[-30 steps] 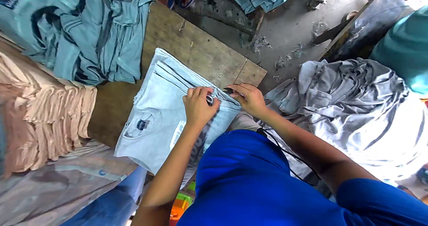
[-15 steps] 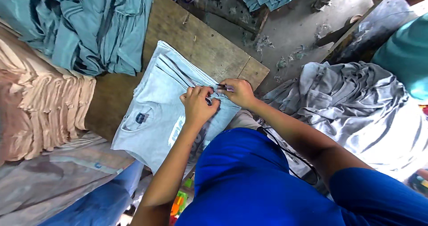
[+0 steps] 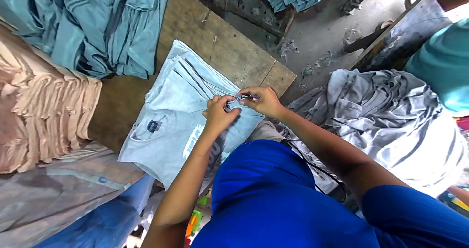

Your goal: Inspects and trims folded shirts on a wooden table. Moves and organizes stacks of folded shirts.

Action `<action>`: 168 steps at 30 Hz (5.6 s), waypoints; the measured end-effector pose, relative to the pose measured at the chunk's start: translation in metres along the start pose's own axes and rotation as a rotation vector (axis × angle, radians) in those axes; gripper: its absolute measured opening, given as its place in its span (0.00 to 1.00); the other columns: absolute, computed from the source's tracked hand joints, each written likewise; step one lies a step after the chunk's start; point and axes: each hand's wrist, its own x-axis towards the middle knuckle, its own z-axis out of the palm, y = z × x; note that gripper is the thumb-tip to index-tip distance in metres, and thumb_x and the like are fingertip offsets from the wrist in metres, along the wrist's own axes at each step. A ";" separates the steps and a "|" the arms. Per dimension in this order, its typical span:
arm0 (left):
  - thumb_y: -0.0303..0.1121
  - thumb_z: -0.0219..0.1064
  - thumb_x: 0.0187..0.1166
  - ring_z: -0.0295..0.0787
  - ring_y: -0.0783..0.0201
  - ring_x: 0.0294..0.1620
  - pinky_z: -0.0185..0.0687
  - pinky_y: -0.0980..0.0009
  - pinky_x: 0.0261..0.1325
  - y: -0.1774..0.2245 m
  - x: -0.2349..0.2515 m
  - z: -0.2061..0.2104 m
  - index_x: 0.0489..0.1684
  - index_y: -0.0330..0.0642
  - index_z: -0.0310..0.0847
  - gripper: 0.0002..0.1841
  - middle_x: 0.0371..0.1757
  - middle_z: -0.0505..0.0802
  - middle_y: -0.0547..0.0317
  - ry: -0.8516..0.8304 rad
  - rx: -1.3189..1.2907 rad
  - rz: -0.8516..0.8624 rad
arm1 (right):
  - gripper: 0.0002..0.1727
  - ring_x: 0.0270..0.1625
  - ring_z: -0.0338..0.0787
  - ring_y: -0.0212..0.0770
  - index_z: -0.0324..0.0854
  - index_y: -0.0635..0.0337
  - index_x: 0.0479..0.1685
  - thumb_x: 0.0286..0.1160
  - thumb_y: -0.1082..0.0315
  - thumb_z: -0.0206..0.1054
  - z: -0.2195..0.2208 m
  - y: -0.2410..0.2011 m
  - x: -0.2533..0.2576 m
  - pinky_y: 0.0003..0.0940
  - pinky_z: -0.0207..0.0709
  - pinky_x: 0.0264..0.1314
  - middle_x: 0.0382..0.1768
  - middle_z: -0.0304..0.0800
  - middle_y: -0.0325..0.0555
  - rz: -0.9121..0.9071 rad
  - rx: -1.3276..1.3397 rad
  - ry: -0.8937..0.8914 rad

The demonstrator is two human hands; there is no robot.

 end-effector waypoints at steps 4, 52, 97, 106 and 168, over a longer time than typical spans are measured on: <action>0.38 0.63 0.75 0.74 0.48 0.61 0.62 0.39 0.62 -0.013 0.002 0.006 0.57 0.45 0.90 0.17 0.54 0.83 0.48 0.033 -0.161 -0.016 | 0.13 0.52 0.94 0.46 0.94 0.56 0.51 0.77 0.59 0.73 0.005 0.000 0.004 0.56 0.82 0.59 0.48 0.97 0.48 -0.016 -0.051 0.035; 0.27 0.68 0.81 0.75 0.73 0.39 0.73 0.79 0.45 -0.022 0.005 0.014 0.52 0.34 0.87 0.09 0.44 0.81 0.58 -0.026 -0.481 -0.005 | 0.17 0.47 0.96 0.51 0.88 0.62 0.56 0.83 0.58 0.67 -0.001 0.023 -0.012 0.57 0.84 0.50 0.46 0.96 0.52 -0.263 -0.162 0.063; 0.47 0.70 0.74 0.76 0.43 0.64 0.62 0.42 0.60 -0.009 0.000 0.031 0.47 0.54 0.94 0.13 0.63 0.85 0.48 0.356 0.258 0.191 | 0.20 0.48 0.90 0.38 0.84 0.66 0.63 0.86 0.58 0.61 0.003 0.026 -0.019 0.40 0.83 0.55 0.50 0.92 0.52 -0.095 0.124 0.178; 0.35 0.73 0.76 0.70 0.54 0.70 0.68 0.58 0.70 -0.023 0.007 0.028 0.43 0.42 0.93 0.08 0.68 0.78 0.48 0.160 -0.423 0.042 | 0.19 0.49 0.95 0.49 0.84 0.63 0.64 0.86 0.59 0.62 0.006 0.025 -0.021 0.55 0.85 0.54 0.49 0.95 0.53 -0.169 -0.077 0.098; 0.35 0.68 0.82 0.68 0.55 0.74 0.66 0.59 0.75 -0.037 0.005 0.032 0.47 0.39 0.90 0.10 0.73 0.76 0.47 0.145 -0.489 0.125 | 0.20 0.41 0.90 0.47 0.88 0.60 0.55 0.84 0.53 0.62 0.004 0.021 -0.006 0.56 0.80 0.48 0.39 0.92 0.51 -0.070 0.002 -0.097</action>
